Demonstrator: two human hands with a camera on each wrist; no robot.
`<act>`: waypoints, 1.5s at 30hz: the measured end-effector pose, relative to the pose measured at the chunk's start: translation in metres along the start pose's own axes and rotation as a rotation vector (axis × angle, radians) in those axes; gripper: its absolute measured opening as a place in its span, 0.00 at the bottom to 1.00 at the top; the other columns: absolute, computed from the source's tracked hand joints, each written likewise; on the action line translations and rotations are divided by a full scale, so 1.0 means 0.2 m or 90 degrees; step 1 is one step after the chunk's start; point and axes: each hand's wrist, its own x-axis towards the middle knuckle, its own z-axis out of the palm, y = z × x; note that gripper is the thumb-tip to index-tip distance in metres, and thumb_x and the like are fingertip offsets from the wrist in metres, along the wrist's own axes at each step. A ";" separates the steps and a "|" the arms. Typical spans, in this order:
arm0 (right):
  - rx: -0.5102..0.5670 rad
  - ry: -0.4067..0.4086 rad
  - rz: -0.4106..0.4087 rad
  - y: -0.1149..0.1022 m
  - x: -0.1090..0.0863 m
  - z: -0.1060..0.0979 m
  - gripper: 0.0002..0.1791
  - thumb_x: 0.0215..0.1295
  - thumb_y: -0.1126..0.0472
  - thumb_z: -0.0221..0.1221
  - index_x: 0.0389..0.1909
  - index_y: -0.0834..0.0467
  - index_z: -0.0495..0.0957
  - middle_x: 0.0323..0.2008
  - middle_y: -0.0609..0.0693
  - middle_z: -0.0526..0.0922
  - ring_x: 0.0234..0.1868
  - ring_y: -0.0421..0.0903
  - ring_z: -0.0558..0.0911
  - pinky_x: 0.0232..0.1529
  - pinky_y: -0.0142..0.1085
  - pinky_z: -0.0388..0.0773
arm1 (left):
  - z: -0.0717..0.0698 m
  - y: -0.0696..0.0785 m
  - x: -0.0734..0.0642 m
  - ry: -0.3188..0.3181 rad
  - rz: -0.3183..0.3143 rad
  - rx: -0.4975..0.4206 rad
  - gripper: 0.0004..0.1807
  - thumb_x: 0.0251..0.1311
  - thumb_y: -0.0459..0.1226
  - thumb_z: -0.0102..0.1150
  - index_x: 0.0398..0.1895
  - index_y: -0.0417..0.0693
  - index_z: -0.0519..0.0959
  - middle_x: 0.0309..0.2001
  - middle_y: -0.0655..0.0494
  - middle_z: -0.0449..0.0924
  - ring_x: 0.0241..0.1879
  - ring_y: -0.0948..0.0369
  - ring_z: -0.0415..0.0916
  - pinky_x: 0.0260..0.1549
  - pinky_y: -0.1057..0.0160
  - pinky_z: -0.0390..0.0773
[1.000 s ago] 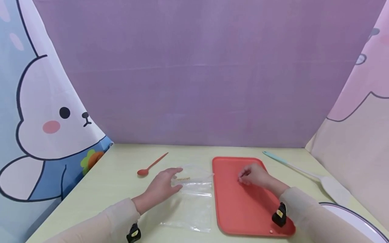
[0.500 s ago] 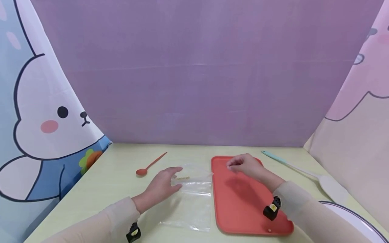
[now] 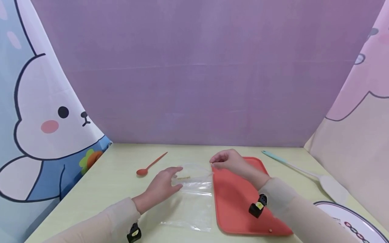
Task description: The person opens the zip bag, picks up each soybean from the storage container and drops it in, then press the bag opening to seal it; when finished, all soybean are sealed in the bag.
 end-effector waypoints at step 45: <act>-0.162 -0.009 0.015 0.16 -0.50 -0.30 0.14 0.61 0.58 0.64 0.41 0.65 0.84 0.33 0.54 0.86 0.31 0.40 0.80 0.33 0.33 0.80 | 0.01 -0.01 0.00 -0.002 0.000 -0.012 0.29 0.50 0.35 0.72 0.59 0.42 0.76 0.57 0.46 0.79 0.46 0.53 0.81 0.47 0.53 0.81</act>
